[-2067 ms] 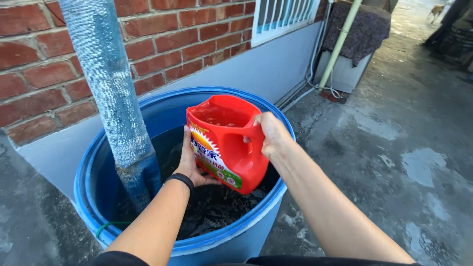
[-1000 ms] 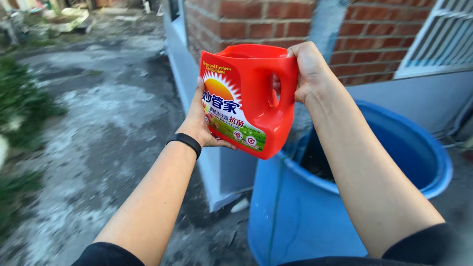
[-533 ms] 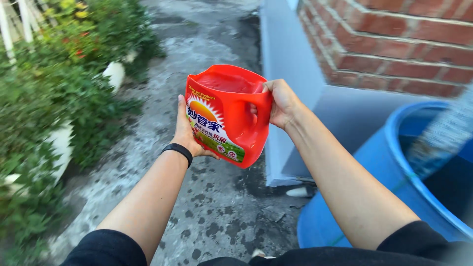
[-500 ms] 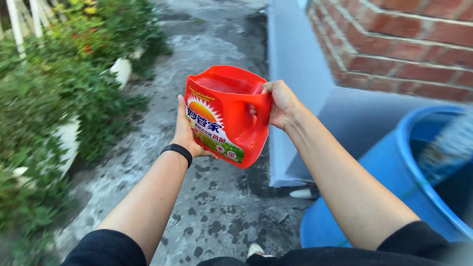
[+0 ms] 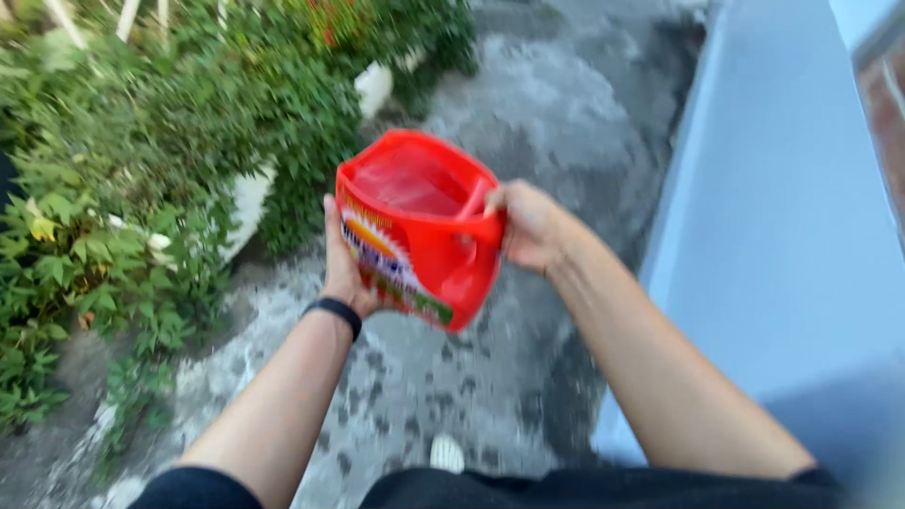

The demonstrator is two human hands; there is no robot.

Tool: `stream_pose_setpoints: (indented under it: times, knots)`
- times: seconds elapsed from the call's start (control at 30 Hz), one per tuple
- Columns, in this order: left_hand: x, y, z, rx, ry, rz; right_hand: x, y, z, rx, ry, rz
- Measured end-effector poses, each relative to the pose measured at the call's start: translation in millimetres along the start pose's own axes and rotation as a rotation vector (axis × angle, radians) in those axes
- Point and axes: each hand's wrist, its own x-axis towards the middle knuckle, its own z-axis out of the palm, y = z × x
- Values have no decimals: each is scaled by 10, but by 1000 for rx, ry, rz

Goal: Watering potted pepper plants using water fetched from a large blue barrel with a plastic jug.

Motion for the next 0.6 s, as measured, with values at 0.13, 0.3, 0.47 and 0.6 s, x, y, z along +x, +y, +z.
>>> stream_pose_setpoints:
  times: [0.13,0.3,0.47,0.6]
  knots:
    - [612,352,-67,88,214,27,941,-14,-119,42,-87,45]
    - [1542,1120,-50,184,356,73,2072,-456,-42,63,-69,-22]
    - [2666,1854,-386,180,313,117,3247,-783,-11,62,-76,-81]
    - [3819,2360,-1021,206,112,287,4293,-1146,11,82,-69,-129]
